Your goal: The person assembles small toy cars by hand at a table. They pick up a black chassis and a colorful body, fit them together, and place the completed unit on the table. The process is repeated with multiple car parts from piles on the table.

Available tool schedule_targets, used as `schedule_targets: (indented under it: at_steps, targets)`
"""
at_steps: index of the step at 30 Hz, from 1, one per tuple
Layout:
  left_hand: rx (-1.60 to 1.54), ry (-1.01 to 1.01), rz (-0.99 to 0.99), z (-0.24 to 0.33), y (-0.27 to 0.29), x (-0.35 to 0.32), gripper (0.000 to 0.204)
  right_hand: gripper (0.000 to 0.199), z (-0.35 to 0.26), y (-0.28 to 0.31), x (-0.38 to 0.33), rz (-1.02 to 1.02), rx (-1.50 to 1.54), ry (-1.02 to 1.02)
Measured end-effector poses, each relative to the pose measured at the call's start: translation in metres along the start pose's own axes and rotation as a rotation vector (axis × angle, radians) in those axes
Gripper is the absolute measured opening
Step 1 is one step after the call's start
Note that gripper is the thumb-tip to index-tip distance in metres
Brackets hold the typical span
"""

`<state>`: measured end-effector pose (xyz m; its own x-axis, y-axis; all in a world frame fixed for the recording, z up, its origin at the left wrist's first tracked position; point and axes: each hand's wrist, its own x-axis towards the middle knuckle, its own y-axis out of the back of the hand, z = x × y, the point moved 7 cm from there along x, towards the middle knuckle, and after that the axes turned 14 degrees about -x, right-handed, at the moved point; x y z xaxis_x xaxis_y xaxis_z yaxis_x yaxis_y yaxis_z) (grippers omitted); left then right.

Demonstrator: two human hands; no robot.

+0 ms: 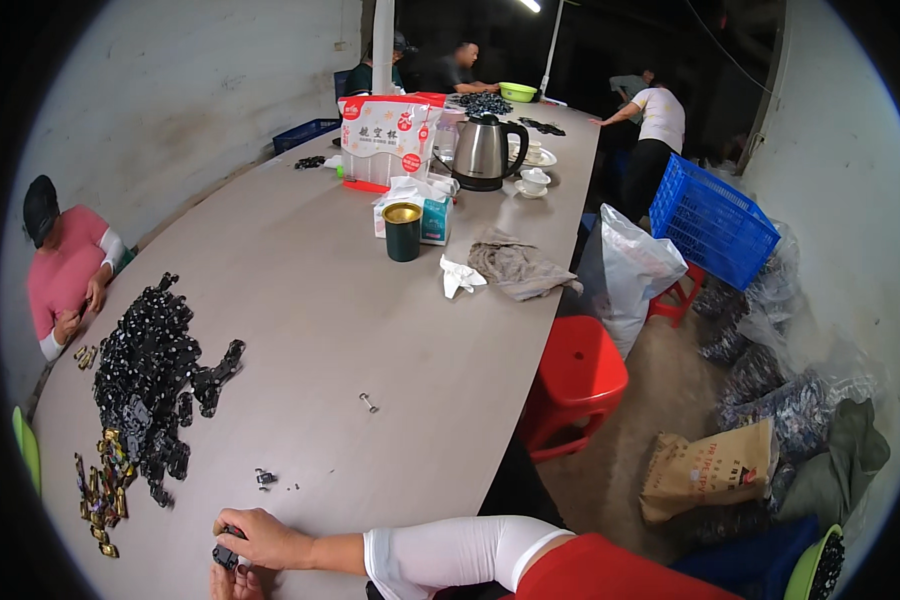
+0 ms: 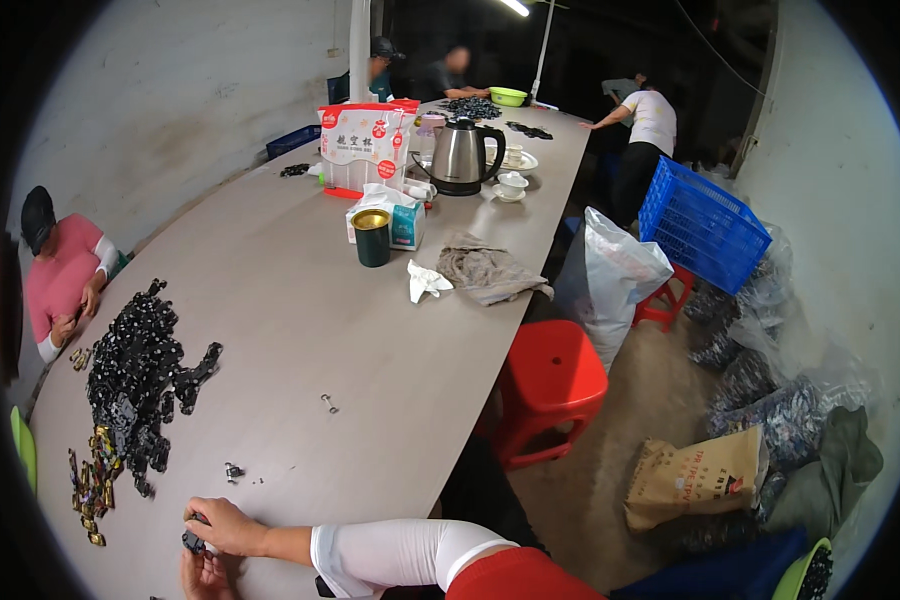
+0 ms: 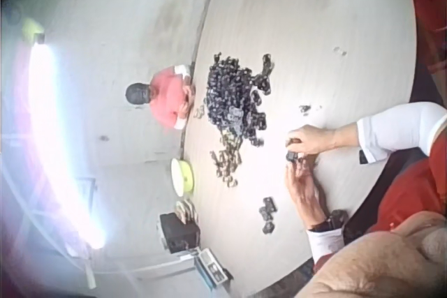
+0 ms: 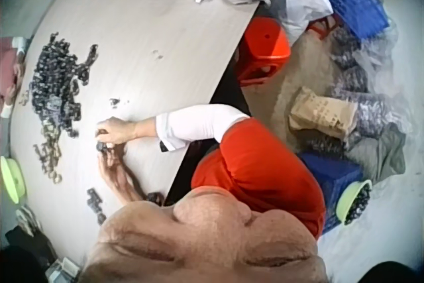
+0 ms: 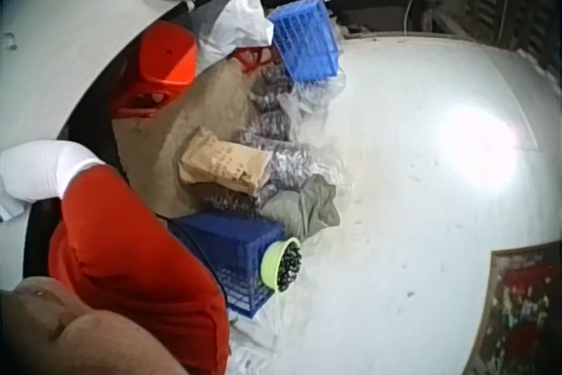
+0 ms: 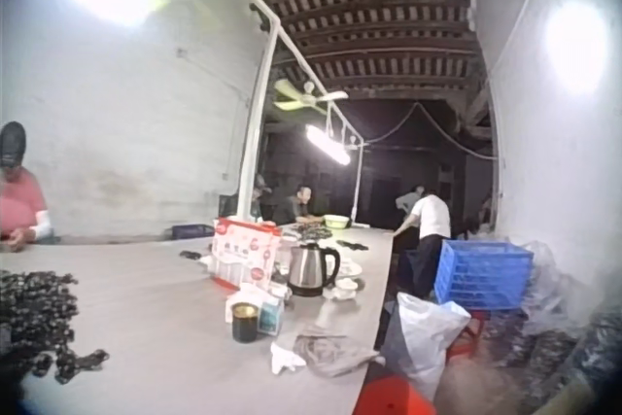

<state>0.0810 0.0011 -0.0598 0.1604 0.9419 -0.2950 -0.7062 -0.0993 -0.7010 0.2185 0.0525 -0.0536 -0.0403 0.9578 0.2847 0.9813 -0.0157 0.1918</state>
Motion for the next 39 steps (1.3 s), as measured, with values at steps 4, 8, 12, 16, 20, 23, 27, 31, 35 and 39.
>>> schedule_targets:
  at_steps: [4, 8, 12, 16, 20, 23, 27, 31, 35, 39]
  targets:
    - [-0.070, 0.012, 0.009, -0.001, -0.011, -0.002, 0.027, 0.017, -0.007, 0.001, -0.001, -0.044, -0.042, 0.003]
    - [-0.013, -0.022, 0.030, 0.001, -0.007, -0.002, 0.027, 0.016, -0.020, 0.002, -0.004, -0.079, -0.072, 0.047]
    - [0.087, -0.075, 0.059, 0.002, -0.004, -0.003, 0.028, 0.016, -0.027, 0.003, -0.007, -0.001, -0.121, 0.141]
    - [0.088, -0.078, 0.066, -0.002, -0.009, -0.001, 0.029, 0.016, -0.018, 0.008, -0.004, 0.009, -0.096, 0.093]
    - [0.029, -0.075, 0.055, 0.001, 0.002, 0.003, 0.029, 0.016, -0.015, 0.002, -0.002, -0.018, -0.069, 0.073]
    - [0.029, -0.066, 0.055, 0.001, 0.002, 0.003, 0.028, 0.016, -0.020, 0.004, -0.003, -0.027, -0.098, 0.079]
    - [0.029, -0.088, 0.079, 0.001, 0.002, 0.005, 0.026, 0.016, -0.021, 0.008, -0.004, 0.007, -0.109, 0.130]
    - [0.055, -0.086, 0.076, 0.003, 0.003, 0.003, 0.024, 0.016, -0.023, 0.006, -0.005, -0.013, -0.120, 0.129]
    - [0.051, -0.071, 0.066, 0.004, 0.009, 0.005, 0.024, 0.015, -0.024, 0.008, -0.004, -0.020, -0.099, 0.119]
    - [0.038, -0.037, 0.075, 0.003, 0.005, 0.004, 0.025, 0.015, -0.022, 0.007, -0.003, -0.026, -0.083, 0.113]
